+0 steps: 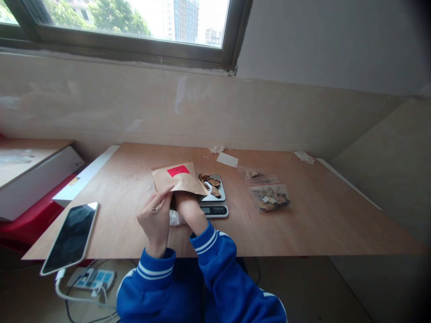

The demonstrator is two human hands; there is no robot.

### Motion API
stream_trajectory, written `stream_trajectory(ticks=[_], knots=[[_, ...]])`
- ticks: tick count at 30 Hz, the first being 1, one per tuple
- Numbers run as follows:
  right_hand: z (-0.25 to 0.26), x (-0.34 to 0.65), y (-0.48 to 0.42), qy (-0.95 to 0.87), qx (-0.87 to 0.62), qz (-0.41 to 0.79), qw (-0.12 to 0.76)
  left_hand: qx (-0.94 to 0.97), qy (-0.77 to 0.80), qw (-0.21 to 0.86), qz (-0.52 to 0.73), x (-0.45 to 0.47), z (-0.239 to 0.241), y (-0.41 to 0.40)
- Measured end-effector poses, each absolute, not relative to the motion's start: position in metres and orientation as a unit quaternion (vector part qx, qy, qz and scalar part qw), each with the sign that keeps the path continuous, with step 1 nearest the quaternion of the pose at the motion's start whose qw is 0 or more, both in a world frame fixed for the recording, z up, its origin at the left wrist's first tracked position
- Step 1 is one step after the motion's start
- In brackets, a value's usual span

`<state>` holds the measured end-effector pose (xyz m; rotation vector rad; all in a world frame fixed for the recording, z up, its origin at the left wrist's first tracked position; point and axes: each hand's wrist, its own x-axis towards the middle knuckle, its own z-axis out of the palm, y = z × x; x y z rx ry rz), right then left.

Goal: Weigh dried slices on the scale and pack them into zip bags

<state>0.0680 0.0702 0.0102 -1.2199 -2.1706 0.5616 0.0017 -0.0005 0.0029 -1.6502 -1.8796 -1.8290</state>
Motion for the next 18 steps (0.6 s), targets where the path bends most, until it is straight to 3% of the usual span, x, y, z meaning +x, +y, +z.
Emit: stream_trajectory(ticks=[4,14,18], knots=[[0.015,0.076,0.063,-0.808,-0.501,0.209,0.228,-0.524,-0.615,0.032,-0.589,0.003,0.004,0.001],[0.038,0.113,0.029,-0.823,-0.482,0.194,0.23,-0.523,-0.626,0.032,-0.577,0.001,0.008,0.004],[0.032,0.121,0.029,-0.821,-0.458,0.205,0.271,-0.525,-0.622,0.029,-0.581,0.003,0.007,0.006]])
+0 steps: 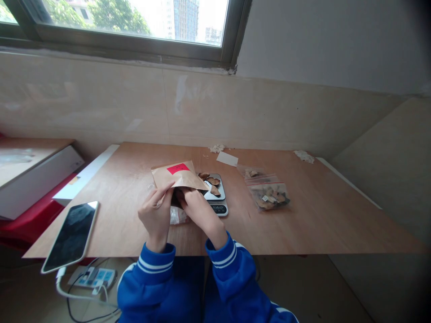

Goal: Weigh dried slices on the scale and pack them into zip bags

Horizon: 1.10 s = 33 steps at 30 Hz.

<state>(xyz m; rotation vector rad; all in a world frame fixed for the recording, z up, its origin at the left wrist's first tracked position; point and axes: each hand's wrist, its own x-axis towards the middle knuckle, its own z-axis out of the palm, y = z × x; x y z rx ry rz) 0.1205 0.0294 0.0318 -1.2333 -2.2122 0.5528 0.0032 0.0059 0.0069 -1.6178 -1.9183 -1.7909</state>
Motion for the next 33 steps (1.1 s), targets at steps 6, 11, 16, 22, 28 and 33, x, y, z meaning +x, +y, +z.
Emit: stream_trajectory(ticks=[6,11,16,22,28,33], knots=[[0.029,0.13,0.032,-0.82,-0.446,0.222,0.28,-0.536,-0.617,0.027,-0.576,0.004,0.005,0.007],[0.032,0.137,0.03,-0.817,-0.406,0.303,0.275,-0.53,-0.623,0.032,-0.574,0.004,0.004,0.007],[0.032,0.137,0.029,-0.798,-0.4,0.338,0.3,-0.54,-0.616,0.03,-0.572,0.004,0.003,0.006],[0.025,0.137,0.03,-0.75,-0.4,0.37,0.375,-0.541,-0.615,0.039,-0.573,0.004,0.005,0.006],[0.019,0.137,0.017,-0.735,-0.379,0.326,0.457,-0.537,-0.622,0.046,-0.568,0.002,0.011,0.009],[0.018,0.139,0.01,-0.728,-0.354,0.272,0.52,-0.539,-0.625,0.052,-0.562,-0.002,0.02,0.017]])
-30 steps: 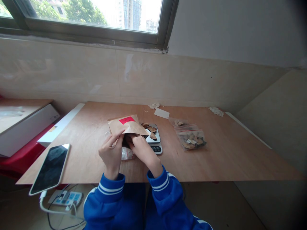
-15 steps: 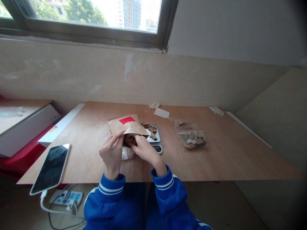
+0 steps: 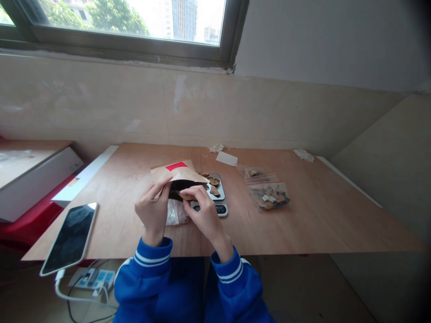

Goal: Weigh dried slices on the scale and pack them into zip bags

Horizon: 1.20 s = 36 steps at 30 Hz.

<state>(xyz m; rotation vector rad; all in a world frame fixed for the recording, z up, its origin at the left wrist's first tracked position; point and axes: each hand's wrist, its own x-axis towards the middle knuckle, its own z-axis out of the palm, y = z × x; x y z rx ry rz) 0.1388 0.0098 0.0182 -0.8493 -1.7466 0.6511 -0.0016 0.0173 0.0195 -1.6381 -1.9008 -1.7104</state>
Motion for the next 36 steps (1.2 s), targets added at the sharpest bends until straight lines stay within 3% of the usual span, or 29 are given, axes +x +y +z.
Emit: stream_trajectory(ticks=[8,16,23,31,36], knots=[[0.015,0.143,0.015,-0.683,-0.357,0.248,0.587,-0.532,-0.631,0.051,-0.562,-0.001,0.021,0.021],[0.001,0.186,0.011,-0.505,-0.414,0.366,0.663,-0.521,-0.628,0.058,-0.575,-0.012,0.032,0.031],[-0.038,0.251,0.051,-0.396,-0.54,0.415,0.616,-0.509,-0.626,0.033,-0.589,-0.018,0.045,0.039],[-0.044,0.25,0.077,-0.505,-0.548,0.435,0.506,-0.519,-0.619,0.013,-0.589,-0.019,0.038,0.033],[-0.043,0.254,0.073,-0.499,-0.563,0.399,0.524,-0.521,-0.624,0.014,-0.583,-0.018,0.038,0.03]])
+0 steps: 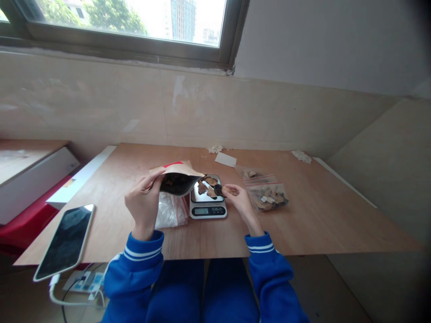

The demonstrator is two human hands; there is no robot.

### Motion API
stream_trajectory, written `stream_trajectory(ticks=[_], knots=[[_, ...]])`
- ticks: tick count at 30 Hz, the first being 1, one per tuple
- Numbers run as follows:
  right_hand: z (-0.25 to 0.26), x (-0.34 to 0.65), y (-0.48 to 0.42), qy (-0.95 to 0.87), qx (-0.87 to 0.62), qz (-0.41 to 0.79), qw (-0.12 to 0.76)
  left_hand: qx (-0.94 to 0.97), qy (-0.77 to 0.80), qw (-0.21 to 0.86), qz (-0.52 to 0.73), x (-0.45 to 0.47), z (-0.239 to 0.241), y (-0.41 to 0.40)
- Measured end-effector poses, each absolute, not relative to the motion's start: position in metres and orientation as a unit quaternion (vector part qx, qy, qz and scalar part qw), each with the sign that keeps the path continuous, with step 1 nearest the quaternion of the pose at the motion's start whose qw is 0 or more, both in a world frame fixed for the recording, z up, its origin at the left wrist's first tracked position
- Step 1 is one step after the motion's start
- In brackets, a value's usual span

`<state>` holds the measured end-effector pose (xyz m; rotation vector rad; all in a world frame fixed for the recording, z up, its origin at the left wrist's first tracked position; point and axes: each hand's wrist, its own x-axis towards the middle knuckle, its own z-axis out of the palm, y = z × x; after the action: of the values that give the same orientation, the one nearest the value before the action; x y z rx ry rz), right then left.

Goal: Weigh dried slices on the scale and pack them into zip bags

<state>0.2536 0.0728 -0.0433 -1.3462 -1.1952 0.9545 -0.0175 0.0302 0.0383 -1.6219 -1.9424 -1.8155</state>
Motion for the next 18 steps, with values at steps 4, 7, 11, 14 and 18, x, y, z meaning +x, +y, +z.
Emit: stream_trajectory(ticks=[4,7,11,14,18], knots=[[-0.035,0.254,0.065,-0.471,-0.571,0.39,0.547,-0.522,-0.626,0.026,-0.579,-0.017,0.037,0.03],[-0.024,0.245,0.061,-0.491,-0.551,0.405,0.54,-0.521,-0.627,0.03,-0.578,-0.017,0.037,0.029],[-0.017,0.224,0.063,-0.565,-0.526,0.405,0.491,-0.521,-0.627,0.025,-0.579,-0.017,0.037,0.028],[-0.021,0.208,0.066,-0.621,-0.504,0.394,0.453,-0.522,-0.626,0.02,-0.579,-0.018,0.036,0.028],[-0.029,0.195,0.068,-0.668,-0.477,0.378,0.428,-0.522,-0.626,0.01,-0.579,-0.02,0.035,0.028]])
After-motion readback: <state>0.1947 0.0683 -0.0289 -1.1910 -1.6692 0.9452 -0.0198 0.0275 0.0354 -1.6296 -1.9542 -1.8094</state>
